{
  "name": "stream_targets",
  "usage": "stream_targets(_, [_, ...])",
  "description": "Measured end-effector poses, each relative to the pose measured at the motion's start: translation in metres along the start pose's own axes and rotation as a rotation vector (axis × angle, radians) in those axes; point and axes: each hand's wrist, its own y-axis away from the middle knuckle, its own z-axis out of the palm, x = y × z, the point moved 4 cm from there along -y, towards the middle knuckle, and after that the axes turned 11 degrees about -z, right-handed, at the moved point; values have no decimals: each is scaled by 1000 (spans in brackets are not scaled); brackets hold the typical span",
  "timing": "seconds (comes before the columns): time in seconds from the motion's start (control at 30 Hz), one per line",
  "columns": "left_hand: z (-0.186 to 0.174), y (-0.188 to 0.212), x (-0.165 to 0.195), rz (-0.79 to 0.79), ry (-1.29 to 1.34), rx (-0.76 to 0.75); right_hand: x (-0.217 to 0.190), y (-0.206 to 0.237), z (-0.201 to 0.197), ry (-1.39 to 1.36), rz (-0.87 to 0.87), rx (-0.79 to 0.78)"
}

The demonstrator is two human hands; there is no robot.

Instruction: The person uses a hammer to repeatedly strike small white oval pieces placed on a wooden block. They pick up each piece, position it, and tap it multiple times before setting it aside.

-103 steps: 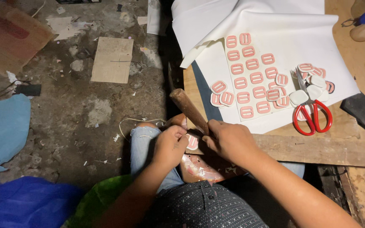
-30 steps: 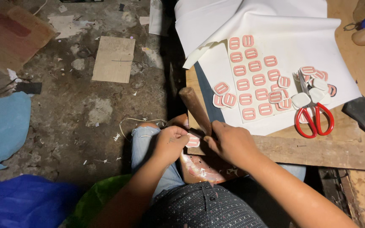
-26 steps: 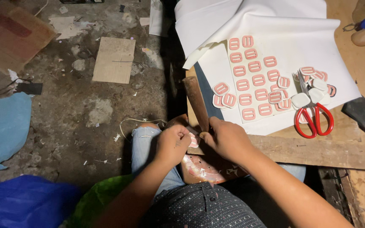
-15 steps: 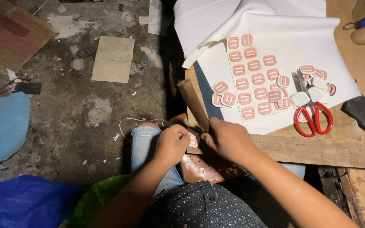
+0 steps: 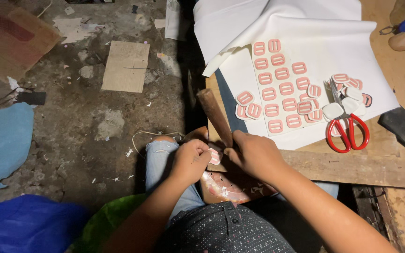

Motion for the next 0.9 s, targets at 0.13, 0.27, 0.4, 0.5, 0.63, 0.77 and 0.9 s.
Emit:
stream_targets(0.13, [1,11,12,312,-183,182,0,-5,3,-35,37,-22])
stream_targets(0.27, [6,19,6,353,-296,273,-9,11,1,5,-56,26])
stream_targets(0.4, [2,9,-7,188,-26,102,-8,11,0,39,-44,34])
stream_targets(0.5, [5,3,-11,17,170,-63,-2,0,1,4,-19,6])
stream_targets(0.63, [5,7,-6,3,12,59,0,-7,4,-33,3,-19])
stream_targets(0.77, [2,15,-1,148,-30,199,-4,9,0,-1,-67,1])
stream_targets(0.9, [4,8,-7,49,240,-14,-1,13,-2,20,-63,2])
